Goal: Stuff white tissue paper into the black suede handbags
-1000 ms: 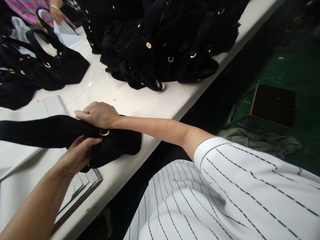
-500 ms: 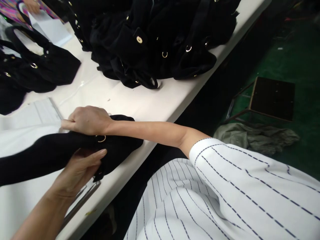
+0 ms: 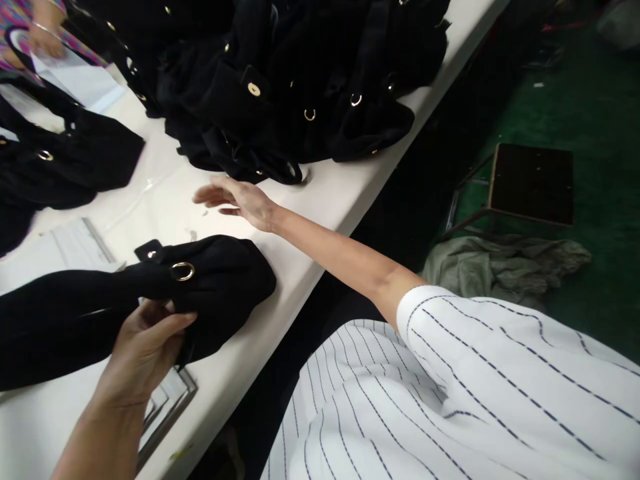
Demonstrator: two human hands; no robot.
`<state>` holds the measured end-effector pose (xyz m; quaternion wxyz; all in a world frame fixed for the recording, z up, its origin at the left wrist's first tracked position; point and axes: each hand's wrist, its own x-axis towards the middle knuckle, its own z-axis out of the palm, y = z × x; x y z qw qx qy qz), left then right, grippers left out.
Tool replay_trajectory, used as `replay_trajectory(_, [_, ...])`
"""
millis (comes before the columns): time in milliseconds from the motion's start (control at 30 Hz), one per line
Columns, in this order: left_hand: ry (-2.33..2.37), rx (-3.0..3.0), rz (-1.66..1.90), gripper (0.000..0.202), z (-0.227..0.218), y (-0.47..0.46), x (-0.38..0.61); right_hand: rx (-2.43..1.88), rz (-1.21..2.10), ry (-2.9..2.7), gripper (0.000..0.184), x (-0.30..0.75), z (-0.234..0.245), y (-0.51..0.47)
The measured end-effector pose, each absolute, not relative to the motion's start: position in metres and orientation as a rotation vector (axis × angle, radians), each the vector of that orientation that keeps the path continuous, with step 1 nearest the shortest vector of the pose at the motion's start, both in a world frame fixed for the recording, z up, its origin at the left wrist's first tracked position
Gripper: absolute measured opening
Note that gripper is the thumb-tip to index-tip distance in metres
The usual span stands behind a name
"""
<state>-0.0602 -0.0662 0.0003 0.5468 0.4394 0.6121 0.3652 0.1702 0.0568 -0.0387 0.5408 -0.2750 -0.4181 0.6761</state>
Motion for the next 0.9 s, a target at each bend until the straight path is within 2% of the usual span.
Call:
replay_trajectory(200, [1.531, 1.278, 0.614, 0.057, 0.017, -0.064, -0.036, -0.898, 1.61, -1.087, 0.035, 0.173, -0.093, 0.023])
replay_trajectory(333, [1.456, 1.291, 0.527, 0.072, 0.017, -0.064, -0.021, -1.018, 1.533, -1.14, 0.044, 0.164, -0.1, 0.022])
replay_trajectory(500, [1.318, 1.224, 0.6, 0.067, 0.017, -0.061, 0.007, -1.143, 1.326, -1.234, 0.039, 0.152, -0.1, 0.024])
replay_trajectory(667, [1.704, 1.17, 0.708, 0.052, 0.015, -0.055, 0.023, -1.293, 1.081, -1.353, 0.038, 0.145, -0.088, -0.001])
replay_trajectory(733, [1.759, 1.11, 0.762, 0.049, 0.016, -0.051, 0.023, -1.235, 1.14, -1.327, 0.038, 0.154, -0.088, -0.006])
replay_trajectory(900, [1.703, 1.068, 0.819, 0.047, 0.018, -0.052, 0.01, -0.776, 1.588, -1.001, 0.046, 0.189, -0.098, 0.0])
